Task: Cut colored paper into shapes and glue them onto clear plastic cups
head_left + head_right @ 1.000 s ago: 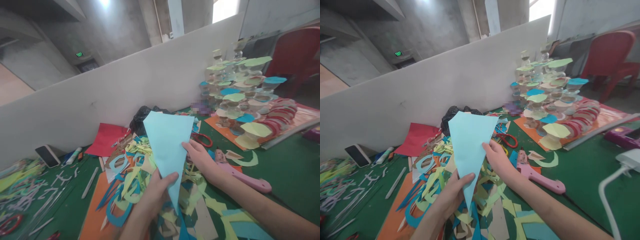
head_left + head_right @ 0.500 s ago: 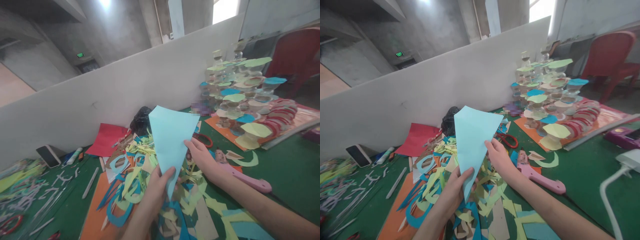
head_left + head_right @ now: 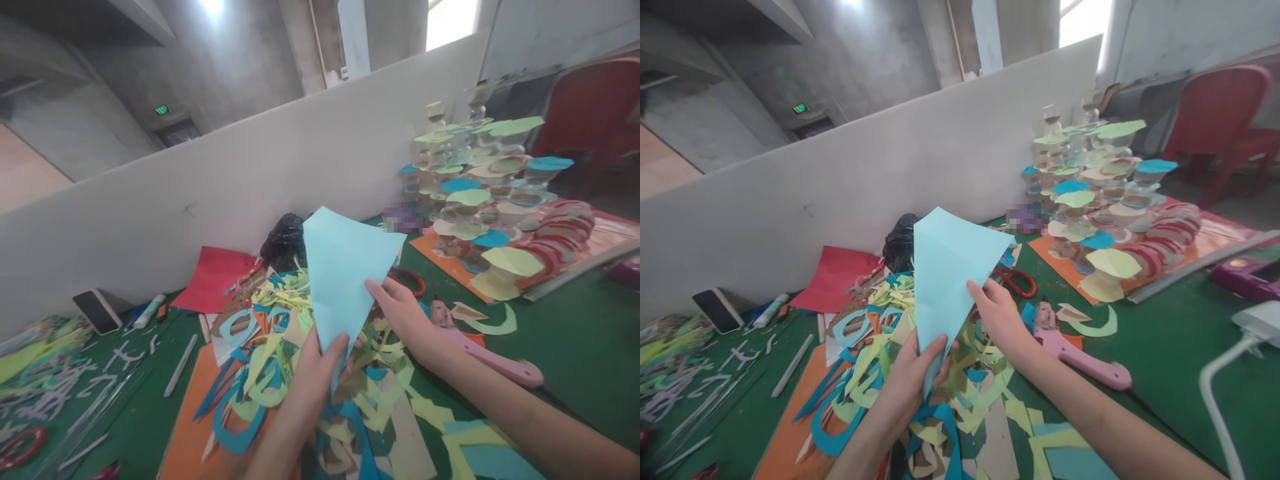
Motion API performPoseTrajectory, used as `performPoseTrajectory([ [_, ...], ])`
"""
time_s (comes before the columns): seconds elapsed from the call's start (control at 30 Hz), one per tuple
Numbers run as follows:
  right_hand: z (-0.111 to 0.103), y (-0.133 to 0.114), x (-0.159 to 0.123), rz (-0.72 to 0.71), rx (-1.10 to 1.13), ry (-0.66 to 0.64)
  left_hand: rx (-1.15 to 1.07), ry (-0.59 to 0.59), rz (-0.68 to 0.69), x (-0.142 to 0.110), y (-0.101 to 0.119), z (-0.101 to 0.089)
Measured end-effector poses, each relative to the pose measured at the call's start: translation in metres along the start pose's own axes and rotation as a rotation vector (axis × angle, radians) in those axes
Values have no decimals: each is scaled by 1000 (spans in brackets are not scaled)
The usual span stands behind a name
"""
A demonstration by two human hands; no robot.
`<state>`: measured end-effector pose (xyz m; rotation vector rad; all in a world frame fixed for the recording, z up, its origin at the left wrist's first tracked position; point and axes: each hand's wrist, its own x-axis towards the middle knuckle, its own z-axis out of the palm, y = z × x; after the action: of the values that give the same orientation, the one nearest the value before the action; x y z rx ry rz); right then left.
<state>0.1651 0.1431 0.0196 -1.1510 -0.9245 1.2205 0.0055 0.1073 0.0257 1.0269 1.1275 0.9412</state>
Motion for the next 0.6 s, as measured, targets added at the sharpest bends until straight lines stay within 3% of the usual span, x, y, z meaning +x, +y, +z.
performPoseTrajectory([
  [0.6, 2, -1, 2, 46, 122, -8, 100, -31, -20, -1, 2, -1],
])
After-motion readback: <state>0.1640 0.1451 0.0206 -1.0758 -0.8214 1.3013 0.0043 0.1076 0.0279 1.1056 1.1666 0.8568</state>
